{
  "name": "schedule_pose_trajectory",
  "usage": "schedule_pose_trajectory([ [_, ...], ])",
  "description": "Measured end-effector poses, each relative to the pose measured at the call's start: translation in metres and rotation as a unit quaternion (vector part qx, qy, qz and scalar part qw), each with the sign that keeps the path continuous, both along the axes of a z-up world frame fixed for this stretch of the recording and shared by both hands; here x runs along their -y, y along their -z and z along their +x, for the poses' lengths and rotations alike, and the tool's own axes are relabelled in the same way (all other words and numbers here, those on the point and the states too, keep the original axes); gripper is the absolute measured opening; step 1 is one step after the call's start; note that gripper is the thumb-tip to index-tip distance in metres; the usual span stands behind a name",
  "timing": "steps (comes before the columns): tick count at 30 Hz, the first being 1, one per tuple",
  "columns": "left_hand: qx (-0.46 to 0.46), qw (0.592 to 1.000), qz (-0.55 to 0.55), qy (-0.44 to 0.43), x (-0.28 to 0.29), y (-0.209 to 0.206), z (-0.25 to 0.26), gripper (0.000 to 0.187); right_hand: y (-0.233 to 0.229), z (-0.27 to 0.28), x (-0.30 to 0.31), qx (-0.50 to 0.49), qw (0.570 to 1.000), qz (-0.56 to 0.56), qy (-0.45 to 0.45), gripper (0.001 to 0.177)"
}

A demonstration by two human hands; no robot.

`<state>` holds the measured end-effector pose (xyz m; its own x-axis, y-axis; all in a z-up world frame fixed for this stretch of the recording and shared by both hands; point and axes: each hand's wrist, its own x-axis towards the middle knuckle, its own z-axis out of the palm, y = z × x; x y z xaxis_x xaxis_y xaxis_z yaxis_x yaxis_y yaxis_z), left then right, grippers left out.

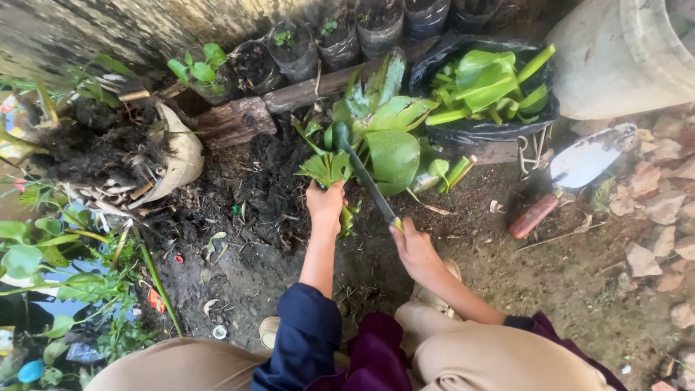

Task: Cutting and gathering water hyacinth plants and placing them into a bag.

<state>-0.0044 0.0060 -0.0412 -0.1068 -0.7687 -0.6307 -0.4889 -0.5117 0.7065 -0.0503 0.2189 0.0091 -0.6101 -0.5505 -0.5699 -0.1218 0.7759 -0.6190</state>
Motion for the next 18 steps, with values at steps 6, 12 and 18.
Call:
schedule_pose_trajectory([
  [6,-0.138,0.979,0.138,-0.053,-0.023,-0.02,-0.011,0.028,0.025,0.004,0.028,-0.078,0.988,0.098,-0.091,0.048],
  [12,-0.243,0.958,0.134,-0.074,-0.061,-0.105,-0.022,0.023,0.043,0.006,0.024,-0.129,0.975,0.129,-0.125,0.056],
  [18,-0.154,0.984,-0.081,-0.03,-0.006,-0.167,0.013,0.03,0.059,0.003,-0.016,-0.242,0.948,0.07,-0.194,0.047],
])
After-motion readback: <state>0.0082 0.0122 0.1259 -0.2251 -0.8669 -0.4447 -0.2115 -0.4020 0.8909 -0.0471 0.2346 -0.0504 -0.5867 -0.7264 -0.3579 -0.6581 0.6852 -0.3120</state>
